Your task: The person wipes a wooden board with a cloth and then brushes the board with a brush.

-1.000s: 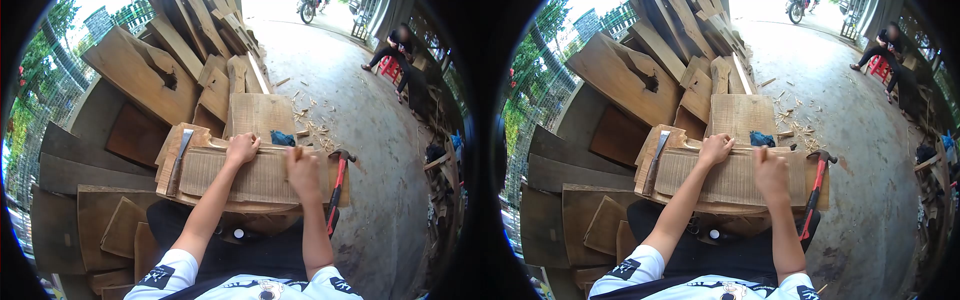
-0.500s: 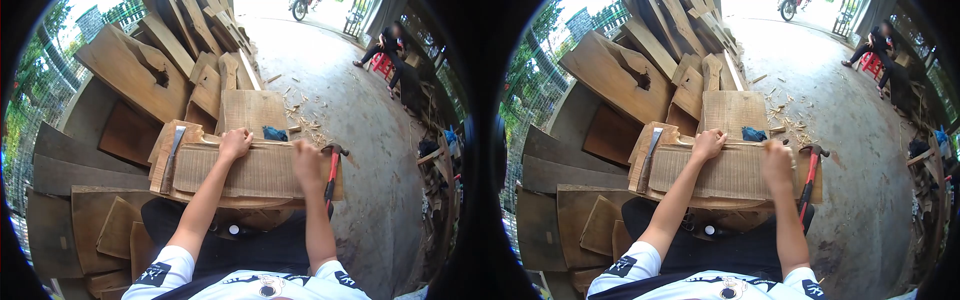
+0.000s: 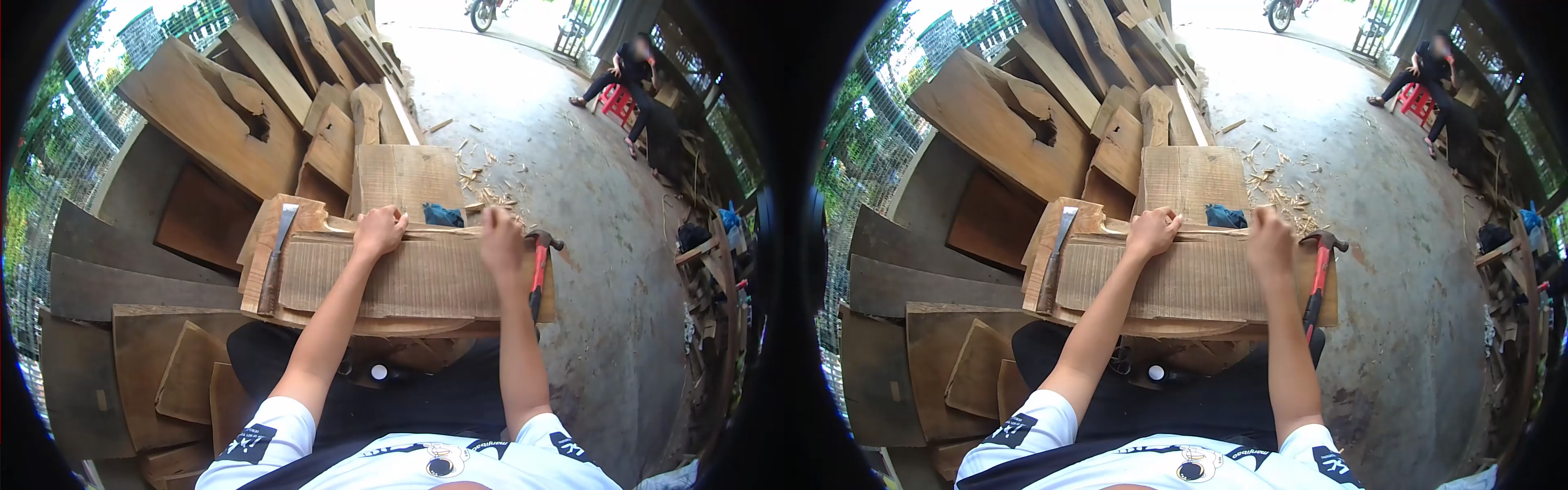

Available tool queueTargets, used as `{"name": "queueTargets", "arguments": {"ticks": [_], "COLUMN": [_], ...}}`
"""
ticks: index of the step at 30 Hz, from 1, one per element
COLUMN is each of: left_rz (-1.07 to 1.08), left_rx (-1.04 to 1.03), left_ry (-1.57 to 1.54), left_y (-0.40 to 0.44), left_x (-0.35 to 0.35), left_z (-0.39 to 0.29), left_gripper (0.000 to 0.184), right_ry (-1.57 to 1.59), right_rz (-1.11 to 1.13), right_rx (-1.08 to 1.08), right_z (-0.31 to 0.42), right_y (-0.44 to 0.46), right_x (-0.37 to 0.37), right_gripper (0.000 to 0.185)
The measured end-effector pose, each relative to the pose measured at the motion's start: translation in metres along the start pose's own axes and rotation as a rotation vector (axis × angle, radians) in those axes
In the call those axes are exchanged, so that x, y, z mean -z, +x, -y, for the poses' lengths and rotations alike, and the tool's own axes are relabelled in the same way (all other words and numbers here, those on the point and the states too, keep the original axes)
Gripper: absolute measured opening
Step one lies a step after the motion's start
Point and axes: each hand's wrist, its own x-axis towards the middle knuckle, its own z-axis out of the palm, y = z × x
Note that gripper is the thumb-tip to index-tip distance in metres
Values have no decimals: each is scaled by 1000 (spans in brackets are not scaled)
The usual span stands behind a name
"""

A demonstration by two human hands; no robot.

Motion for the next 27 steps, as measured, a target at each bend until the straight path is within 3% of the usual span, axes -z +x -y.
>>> {"name": "queueTargets", "arguments": {"ticks": [2, 4, 5, 8, 11, 12, 14, 15, 17, 20, 21, 24, 26, 27], "left_rz": [-7, -3, -3, 2, 14, 12, 19, 26, 27, 11, 9, 4, 0, 1], "left_rx": [-5, -10, -6, -15, -19, -22, 0, -2, -10, -8, 0, -25, -15, -10], "left_ry": [2, -3, 3, -12, -4, -12, -7, -2, 1, -14, -40, 3, -10, -16], "left_y": [2, 3, 3, 2, 2, 3, 3, 4, 3, 5, 2, 1, 0, 0], "left_x": [-1, -4, -4, -3, -2, -1, -1, -1, -2, -2, -2, -3, -1, -4], "left_z": [2, 4, 6, 7, 6, 5, 4, 4, 4, 4, 7, 7, 4, 7], "left_gripper": [40, 40, 40, 40, 40, 40, 41, 41, 41, 41, 40, 40, 40, 40], "right_ry": [83, 422, 674, 872, 588, 458, 57, -170, 393, 722, 1290, 769, 250, 169], "right_rz": [55, 177, 150, 150, 6, -65, -134, -237, 23, 103, 94, 73, -217, -208], "right_rx": [140, 172, 174, 30, 96, 112, 269, 476, 146, 211, 11, 29, 379, 371], "right_z": [14, 33, 36, 23, -4, -10, -14, -25, -21, 14, 22, 27, 17, 16], "right_y": [-20, -35, -38, -31, -15, -9, -1, 2, -7, -33, -39, -52, -45, -41], "right_x": [-24, -39, -53, -74, -47, -31, -10, -14, -35, -48, -73, -53, -34, -27], "right_gripper": [24, 27, 31, 34, 32, 23, 13, 9, 9, 18, 22, 20, 12, 13]}}
